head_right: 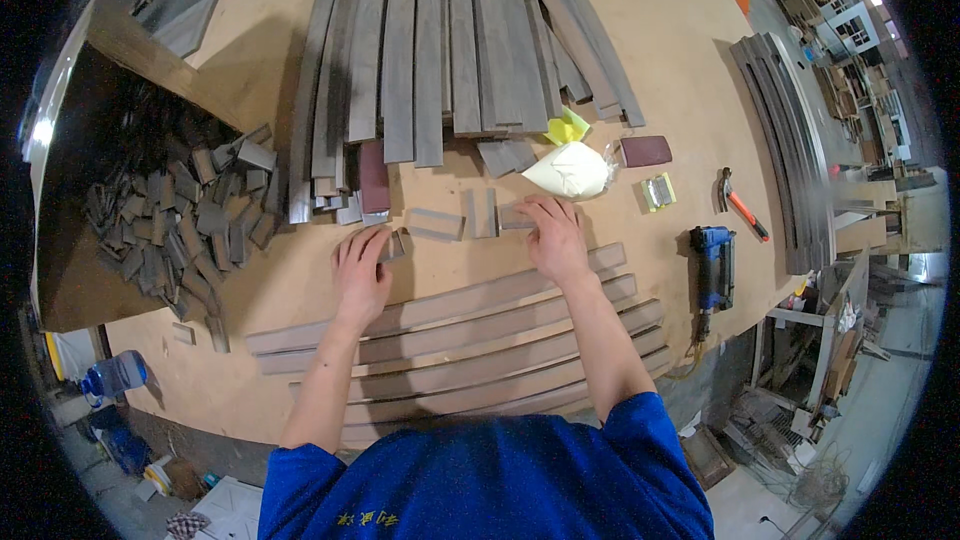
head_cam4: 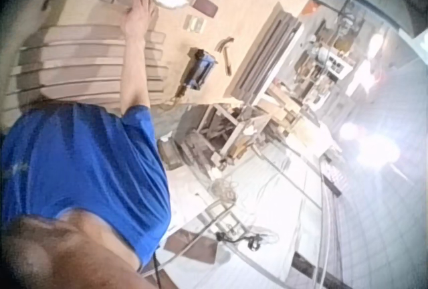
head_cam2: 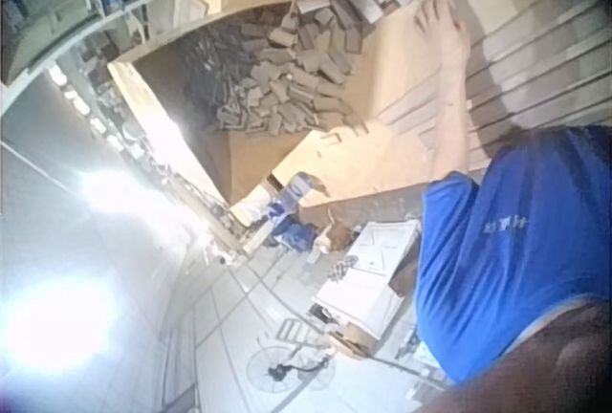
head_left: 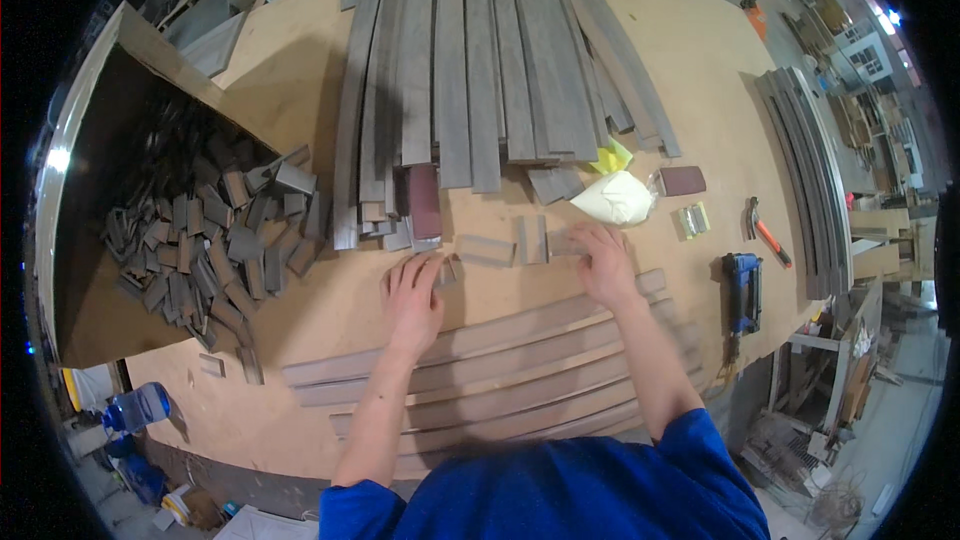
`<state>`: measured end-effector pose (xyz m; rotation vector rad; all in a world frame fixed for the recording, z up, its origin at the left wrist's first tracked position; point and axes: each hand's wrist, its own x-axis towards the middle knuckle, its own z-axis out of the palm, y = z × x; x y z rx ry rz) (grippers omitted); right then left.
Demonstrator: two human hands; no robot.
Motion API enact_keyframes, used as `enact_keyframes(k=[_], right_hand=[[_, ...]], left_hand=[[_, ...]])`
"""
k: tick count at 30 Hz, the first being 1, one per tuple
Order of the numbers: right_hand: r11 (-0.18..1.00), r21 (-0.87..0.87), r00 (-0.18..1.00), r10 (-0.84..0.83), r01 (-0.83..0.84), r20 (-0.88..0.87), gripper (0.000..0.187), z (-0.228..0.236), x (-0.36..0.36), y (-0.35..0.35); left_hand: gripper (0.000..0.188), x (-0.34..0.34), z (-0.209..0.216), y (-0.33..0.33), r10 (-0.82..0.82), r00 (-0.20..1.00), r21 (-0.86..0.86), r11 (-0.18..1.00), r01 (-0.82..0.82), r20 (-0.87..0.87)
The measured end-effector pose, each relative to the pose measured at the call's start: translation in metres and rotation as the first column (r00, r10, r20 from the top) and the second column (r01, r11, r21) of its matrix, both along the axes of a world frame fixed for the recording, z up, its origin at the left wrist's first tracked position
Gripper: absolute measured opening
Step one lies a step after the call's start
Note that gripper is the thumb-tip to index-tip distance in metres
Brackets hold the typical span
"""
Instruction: Assembling wooden slats by gluing and stapling small wooden blocks onto them.
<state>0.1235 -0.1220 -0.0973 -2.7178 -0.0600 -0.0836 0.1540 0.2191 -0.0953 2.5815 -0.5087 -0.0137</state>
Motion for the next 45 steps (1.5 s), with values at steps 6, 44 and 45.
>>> enact_keyframes(k=[6, 44, 45], right_hand=[[0.995, 0.080, 0.994, -0.057, 0.065, -0.089, 0.050, 0.030, -0.001, 0.010], [0.988, 0.056, 0.977, 0.136, -0.146, 0.163, 0.059, 0.099, -0.019, 0.092], [0.988, 0.056, 0.977, 0.136, -0.147, 0.162, 0.059, 0.099, -0.019, 0.093]], left_hand=[[0.030, -0.021, 0.014, -0.022, 0.043, 0.999, -0.299, 0.953, -0.050, -0.030], [0.020, -0.016, 0.044, -0.050, -0.313, 0.614, -0.679, 0.481, -0.555, -0.725], [0.020, -0.017, 0.044, -0.050, -0.310, 0.636, -0.692, 0.488, -0.532, -0.707]])
